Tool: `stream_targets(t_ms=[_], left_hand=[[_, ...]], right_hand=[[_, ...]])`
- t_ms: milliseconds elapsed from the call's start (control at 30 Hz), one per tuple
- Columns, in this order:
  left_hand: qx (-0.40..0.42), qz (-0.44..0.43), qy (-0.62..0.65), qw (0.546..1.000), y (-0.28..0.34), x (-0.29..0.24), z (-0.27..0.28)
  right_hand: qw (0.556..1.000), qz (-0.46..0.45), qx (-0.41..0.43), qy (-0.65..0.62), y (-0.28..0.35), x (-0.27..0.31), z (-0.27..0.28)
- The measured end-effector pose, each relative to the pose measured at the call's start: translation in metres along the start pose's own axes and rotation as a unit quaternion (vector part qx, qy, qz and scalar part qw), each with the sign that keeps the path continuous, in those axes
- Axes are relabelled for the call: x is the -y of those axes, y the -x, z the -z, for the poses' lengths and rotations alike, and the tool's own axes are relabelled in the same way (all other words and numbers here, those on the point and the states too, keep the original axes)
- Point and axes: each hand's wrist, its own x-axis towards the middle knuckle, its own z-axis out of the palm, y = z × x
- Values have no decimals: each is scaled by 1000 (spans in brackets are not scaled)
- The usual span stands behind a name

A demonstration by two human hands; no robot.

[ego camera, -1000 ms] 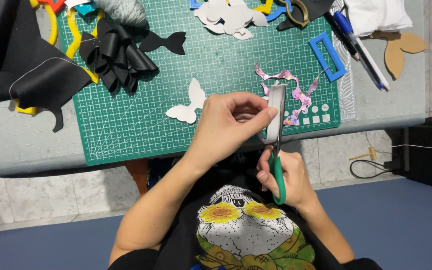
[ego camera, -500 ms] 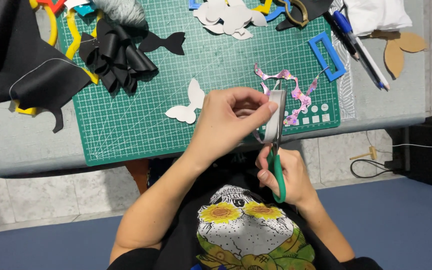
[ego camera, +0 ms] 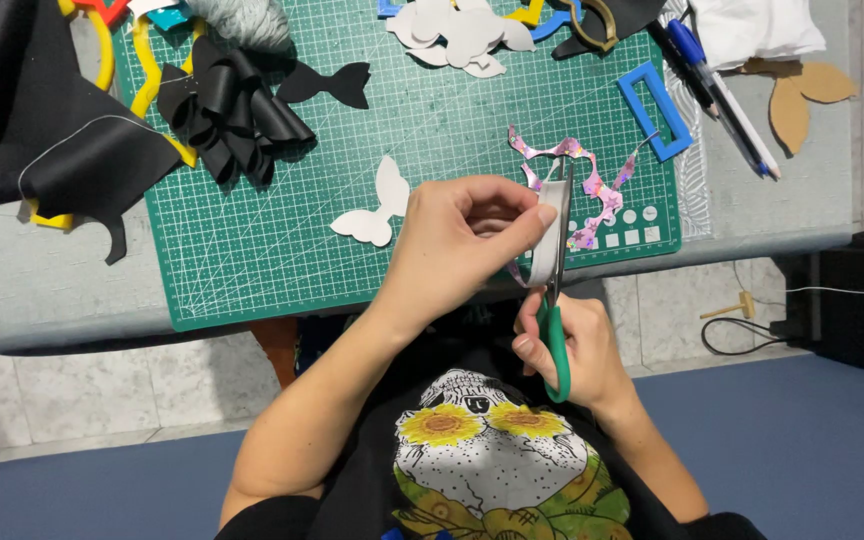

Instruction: Cutting out a butterfly shape from a white sheet of material using scissors on a cutting mat

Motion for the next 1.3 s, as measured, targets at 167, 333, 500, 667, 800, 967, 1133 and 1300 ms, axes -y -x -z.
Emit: stream_targets(t_ms=[167, 333, 500, 667, 800, 967, 1133, 1300], left_hand=[[4, 0, -8, 1000, 0, -4, 1], [-2, 0, 0, 1000, -1, -8, -1], [-10, -9, 6, 1000, -2, -4, -4], [11, -4, 2, 1000, -2, -5, -6], [11, -6, -2, 1000, -2, -5, -6], [9, -11, -6, 1000, -3, -6, -7], [7, -13, 3, 1000, -4, -5, -6], [0, -22, -5, 1000, -8, -3, -4]], right_hand=[[1000, 3, 0, -6, -1, 1, 1], [1000, 6, 1, -9, 0, 2, 0], [1000, -1, 0, 9, 4, -8, 1], [999, -2, -10, 47, 6, -18, 5], [999, -5, -21, 39, 5, -15, 3], [999, -8, -23, 34, 3, -10, 2], [999, -8, -28, 26, 0, -7, 3], [999, -12, -32, 26, -4, -9, 5]])
